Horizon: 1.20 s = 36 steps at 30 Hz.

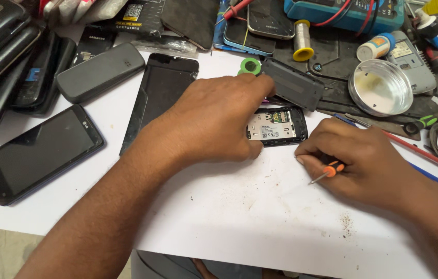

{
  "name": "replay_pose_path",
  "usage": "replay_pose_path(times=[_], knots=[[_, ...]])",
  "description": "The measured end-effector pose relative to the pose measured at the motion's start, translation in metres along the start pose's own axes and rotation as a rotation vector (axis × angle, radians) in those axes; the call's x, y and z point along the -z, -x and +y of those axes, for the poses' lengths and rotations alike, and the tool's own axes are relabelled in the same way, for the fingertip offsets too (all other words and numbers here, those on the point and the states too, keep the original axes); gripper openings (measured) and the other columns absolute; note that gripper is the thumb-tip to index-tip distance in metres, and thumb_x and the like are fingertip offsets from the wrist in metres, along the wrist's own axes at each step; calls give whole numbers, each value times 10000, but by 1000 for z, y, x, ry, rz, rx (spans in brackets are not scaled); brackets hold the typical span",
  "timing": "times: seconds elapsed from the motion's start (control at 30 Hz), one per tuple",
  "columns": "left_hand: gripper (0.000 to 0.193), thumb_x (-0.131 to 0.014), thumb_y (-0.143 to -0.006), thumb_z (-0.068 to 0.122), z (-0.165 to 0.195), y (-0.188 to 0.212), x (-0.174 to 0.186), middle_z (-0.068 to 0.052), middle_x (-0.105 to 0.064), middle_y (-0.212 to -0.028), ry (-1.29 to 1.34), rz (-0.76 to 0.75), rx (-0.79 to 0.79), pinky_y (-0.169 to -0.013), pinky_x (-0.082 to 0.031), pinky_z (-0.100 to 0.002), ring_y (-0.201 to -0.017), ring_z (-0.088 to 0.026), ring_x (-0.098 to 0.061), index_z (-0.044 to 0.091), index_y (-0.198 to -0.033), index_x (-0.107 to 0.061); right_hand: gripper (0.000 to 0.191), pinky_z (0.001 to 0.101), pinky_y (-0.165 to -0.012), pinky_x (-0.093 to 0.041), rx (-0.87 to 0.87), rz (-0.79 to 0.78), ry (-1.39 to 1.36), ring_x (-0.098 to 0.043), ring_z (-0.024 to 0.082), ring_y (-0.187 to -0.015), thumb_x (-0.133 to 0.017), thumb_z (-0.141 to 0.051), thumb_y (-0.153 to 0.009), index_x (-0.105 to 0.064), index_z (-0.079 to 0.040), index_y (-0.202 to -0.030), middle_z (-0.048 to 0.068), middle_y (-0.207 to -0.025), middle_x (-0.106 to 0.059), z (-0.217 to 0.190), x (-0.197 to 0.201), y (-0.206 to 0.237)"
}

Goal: The person uses a screwdriver to unscrew and pry open the back cover of a smartphone on a cluttered workbench, working on the exposed internal components and repeatedly picking up small screws and parts from a metal dish while other phones and repair tools lie around the table.

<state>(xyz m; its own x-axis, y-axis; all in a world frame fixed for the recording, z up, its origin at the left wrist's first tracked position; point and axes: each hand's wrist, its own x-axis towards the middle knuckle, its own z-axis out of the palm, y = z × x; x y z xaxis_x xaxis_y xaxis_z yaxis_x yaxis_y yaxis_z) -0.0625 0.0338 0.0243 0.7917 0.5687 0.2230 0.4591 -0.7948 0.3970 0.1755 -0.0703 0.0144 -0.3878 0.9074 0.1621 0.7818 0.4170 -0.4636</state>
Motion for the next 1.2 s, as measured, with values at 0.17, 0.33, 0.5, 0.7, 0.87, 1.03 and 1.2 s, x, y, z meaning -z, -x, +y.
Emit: replay_pose_path(times=[0.17,0.33,0.5,0.7,0.87,1.03,1.2], knots=[[625,-852,-630,266,2,-1,0,-146,-689,-1011,-1,-6,12,-811,-511,-487,-988,-337,-669,29,-1145,-589,107,320,-507,-497,-26,-8,10,-632,162,-604,-757,-158,-802,-741,-79,-873,27,-781,-675,0,0,1],[594,-851,-642,269,1,0,0,-150,-688,-1020,1,-3,4,-810,-513,-491,-988,-348,-668,24,-1116,-591,148,294,-526,-518,-15,28,-31,-631,144,-659,-758,-173,-825,-744,-83,-942,20,-825,-680,0,2,0],[583,-847,-649,261,0,0,-1,-151,-682,-1008,-11,-22,18,-799,-513,-491,-976,-347,-665,27,-1117,-589,109,302,-512,-510,-4,-8,-2,-669,149,-614,-753,-162,-805,-749,-95,-891,15,-819,-701,-2,0,-2],[604,-850,-628,250,1,0,0,-144,-683,-993,8,2,2,-782,-512,-489,-972,-340,-667,29,-1125,-589,127,296,-556,-528,-97,-44,29,-660,137,-652,-749,-180,-817,-690,-74,-855,22,-806,-654,1,-2,3],[551,-847,-638,243,0,1,0,-131,-687,-975,7,-15,18,-788,-512,-488,-959,-334,-670,33,-1082,-597,139,271,-609,-514,-107,108,-7,-629,105,-688,-729,-151,-866,-676,-39,-928,34,-879,-619,16,7,6],[538,-849,-628,223,0,1,-1,-134,-685,-958,19,19,-3,-760,-521,-485,-929,-335,-677,27,-1063,-602,100,288,-606,-470,-177,111,-13,-577,121,-672,-723,-124,-879,-718,-36,-928,31,-869,-645,23,3,6],[537,-853,-616,205,-1,1,-2,-133,-685,-948,23,11,0,-752,-529,-482,-919,-335,-681,27,-1056,-602,116,263,-609,-474,-130,124,-34,-586,95,-691,-741,-137,-886,-714,-40,-944,26,-903,-655,17,-3,6]])
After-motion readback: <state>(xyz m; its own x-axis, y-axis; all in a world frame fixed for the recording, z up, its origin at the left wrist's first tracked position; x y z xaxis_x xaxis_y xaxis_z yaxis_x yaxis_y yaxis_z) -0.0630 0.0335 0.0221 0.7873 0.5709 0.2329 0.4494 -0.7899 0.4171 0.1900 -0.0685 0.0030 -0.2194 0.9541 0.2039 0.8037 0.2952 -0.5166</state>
